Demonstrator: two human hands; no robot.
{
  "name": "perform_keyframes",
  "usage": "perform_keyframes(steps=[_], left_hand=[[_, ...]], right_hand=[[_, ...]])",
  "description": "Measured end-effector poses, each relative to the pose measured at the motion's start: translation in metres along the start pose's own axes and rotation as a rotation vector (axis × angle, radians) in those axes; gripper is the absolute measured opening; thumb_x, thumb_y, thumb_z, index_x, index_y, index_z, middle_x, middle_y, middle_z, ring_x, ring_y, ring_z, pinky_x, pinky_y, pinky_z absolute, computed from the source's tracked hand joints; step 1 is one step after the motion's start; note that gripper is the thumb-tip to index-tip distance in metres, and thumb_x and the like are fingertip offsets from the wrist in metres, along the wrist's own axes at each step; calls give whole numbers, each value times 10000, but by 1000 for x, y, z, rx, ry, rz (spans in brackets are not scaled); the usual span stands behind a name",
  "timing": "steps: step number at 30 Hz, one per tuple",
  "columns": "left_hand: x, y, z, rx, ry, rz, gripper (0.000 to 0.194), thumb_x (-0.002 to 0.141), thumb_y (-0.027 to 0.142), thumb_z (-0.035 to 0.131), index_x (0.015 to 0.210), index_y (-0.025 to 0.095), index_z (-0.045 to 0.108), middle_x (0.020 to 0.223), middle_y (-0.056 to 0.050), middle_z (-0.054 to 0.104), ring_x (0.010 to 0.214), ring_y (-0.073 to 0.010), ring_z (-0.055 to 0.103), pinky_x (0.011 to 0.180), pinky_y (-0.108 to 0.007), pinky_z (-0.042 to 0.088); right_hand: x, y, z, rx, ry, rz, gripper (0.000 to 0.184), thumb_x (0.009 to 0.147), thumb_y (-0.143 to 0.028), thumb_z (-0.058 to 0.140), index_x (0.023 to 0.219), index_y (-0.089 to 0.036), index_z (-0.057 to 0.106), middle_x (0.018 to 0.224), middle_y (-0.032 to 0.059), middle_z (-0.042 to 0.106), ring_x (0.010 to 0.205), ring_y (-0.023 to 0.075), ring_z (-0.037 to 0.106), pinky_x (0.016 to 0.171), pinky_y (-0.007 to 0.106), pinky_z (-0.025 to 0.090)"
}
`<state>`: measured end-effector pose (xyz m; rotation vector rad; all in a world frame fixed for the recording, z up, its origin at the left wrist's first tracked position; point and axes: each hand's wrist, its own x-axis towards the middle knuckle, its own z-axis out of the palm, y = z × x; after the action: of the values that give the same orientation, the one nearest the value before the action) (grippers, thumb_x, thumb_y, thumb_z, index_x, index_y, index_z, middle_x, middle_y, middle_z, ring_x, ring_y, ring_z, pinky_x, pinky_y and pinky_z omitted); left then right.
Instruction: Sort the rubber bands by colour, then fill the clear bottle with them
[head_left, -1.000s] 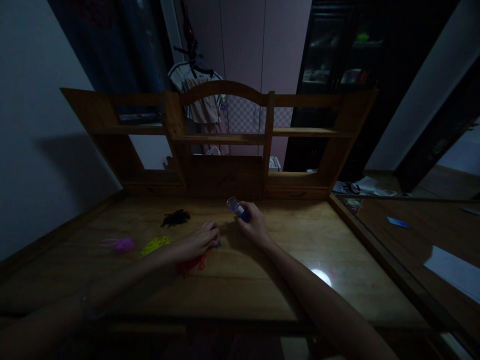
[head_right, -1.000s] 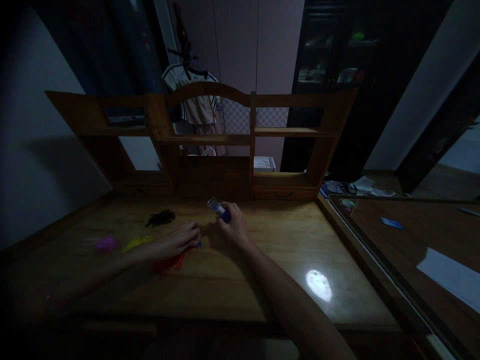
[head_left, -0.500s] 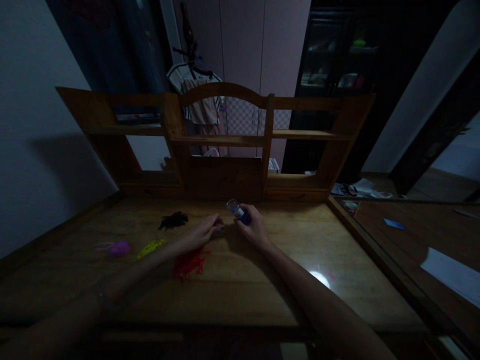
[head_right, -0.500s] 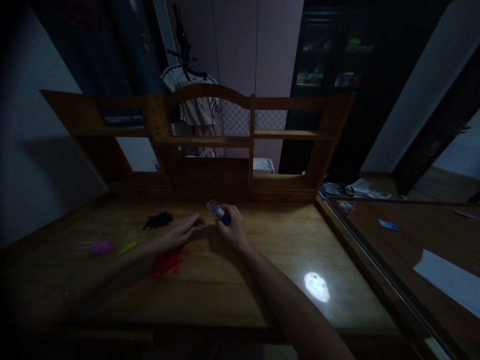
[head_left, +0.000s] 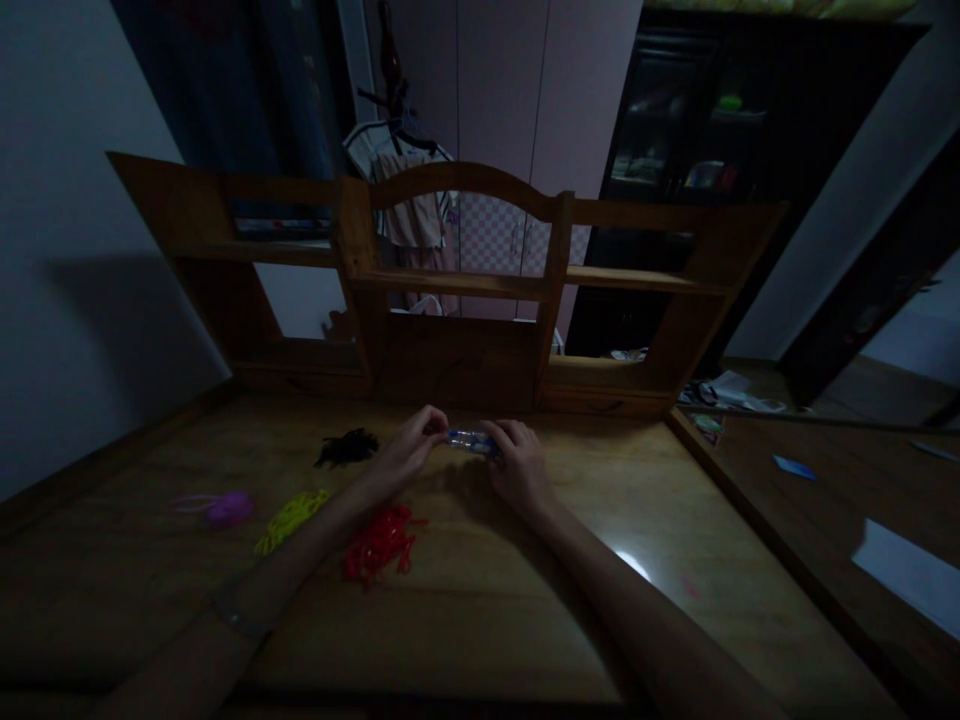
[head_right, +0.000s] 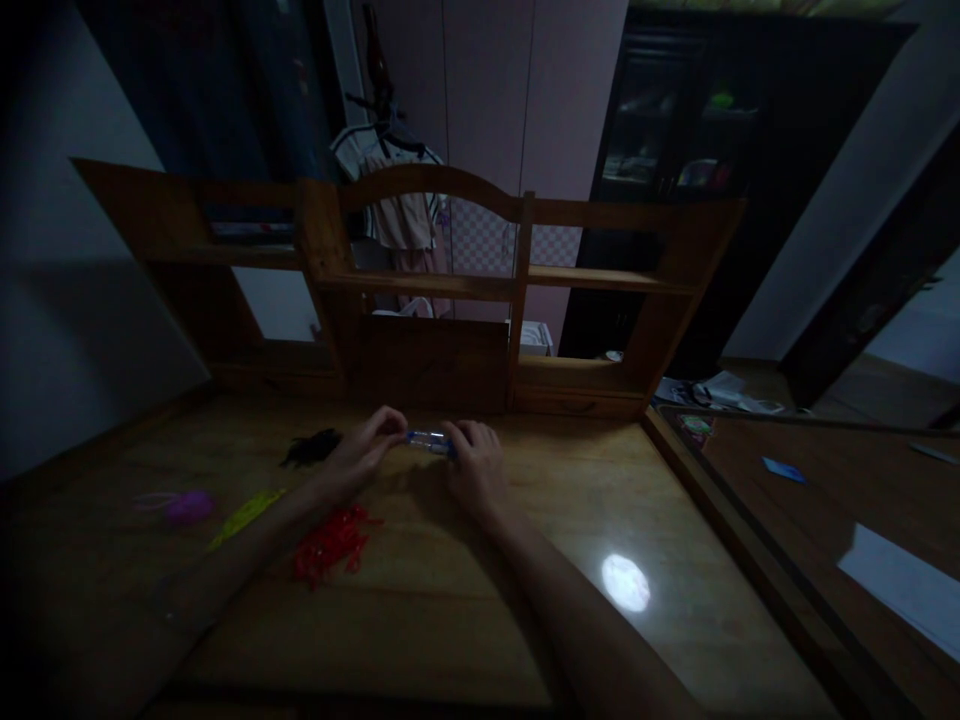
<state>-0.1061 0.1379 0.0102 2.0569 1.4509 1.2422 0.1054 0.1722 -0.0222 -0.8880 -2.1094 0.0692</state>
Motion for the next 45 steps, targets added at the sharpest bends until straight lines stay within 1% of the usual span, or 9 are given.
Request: perform_keyframes(steps=[12,15,19,21,26,31,35,39,45], left_hand=[[-9,11,5,4,137,55,187,832,362,651,951,217,650,902,-7,698,835,-165,655,767,-272,501],[-10,27,0,18,241,85,174,870,351,599,964,215,651,933,-17,698,867,-171,647,822,-294,493],[-20,51,-23,-50,492,39,199,921,309,489,1050,207,602,1006,-40,667,839,-156,625,791,-282,503],[-30,57,-36,-52,533,-6,190,921,289,464,1033,209,595,991,-36,646,813,-149,612,758,-269,507],[-61,43,-56,98,337,-32,189,907,281,456,924,207,630,990,-37,622,923,-181,603,838,-307,495],[-94,14,-62,212,-8,-162,325,875,410,539,1156,256,593,1210,-59,580,1053,-235,592,934,-389,468],[-120,7,-66,240,-225,-201,601,761,481,677,1312,313,504,1382,-71,483,1230,-294,488,1024,-424,404],[-138,7,-65,295,-251,-204,719,708,489,725,1349,290,464,1370,-98,481,1252,-308,453,1047,-437,366],[-141,-10,-54,365,-185,-275,907,575,541,790,1368,255,455,1323,-119,467,1192,-325,482,974,-412,421]], right_hand=[[-2,-11,-2,76,-27,8,579,735,-59,600,1284,-233,543,1187,87,581,1093,239,518,962,382,429],[-1,-15,-3,295,-14,95,470,792,-158,609,1252,-230,545,1160,80,605,1043,223,572,919,363,462],[6,-14,-10,729,105,433,325,858,-394,586,1119,-203,562,1054,64,666,948,202,637,838,339,511],[10,-10,-17,914,46,486,351,824,-422,627,1094,-206,566,1120,71,661,1015,205,632,874,346,508],[16,8,-29,968,-272,374,417,718,-375,736,1070,-191,607,1066,58,688,971,204,654,896,381,504],[17,23,-36,578,-246,256,367,756,-364,697,1078,-194,650,987,44,705,892,213,658,818,354,499],[13,7,-42,247,-231,26,442,765,-305,693,1195,-236,614,1048,45,687,933,222,620,843,356,457],[4,-23,-44,237,-414,-166,483,757,-192,677,1226,-260,581,1095,50,657,998,217,580,866,354,442],[-3,-38,-49,332,-630,-239,445,712,-139,698,1132,-281,661,1054,37,611,927,194,597,827,309,473]])
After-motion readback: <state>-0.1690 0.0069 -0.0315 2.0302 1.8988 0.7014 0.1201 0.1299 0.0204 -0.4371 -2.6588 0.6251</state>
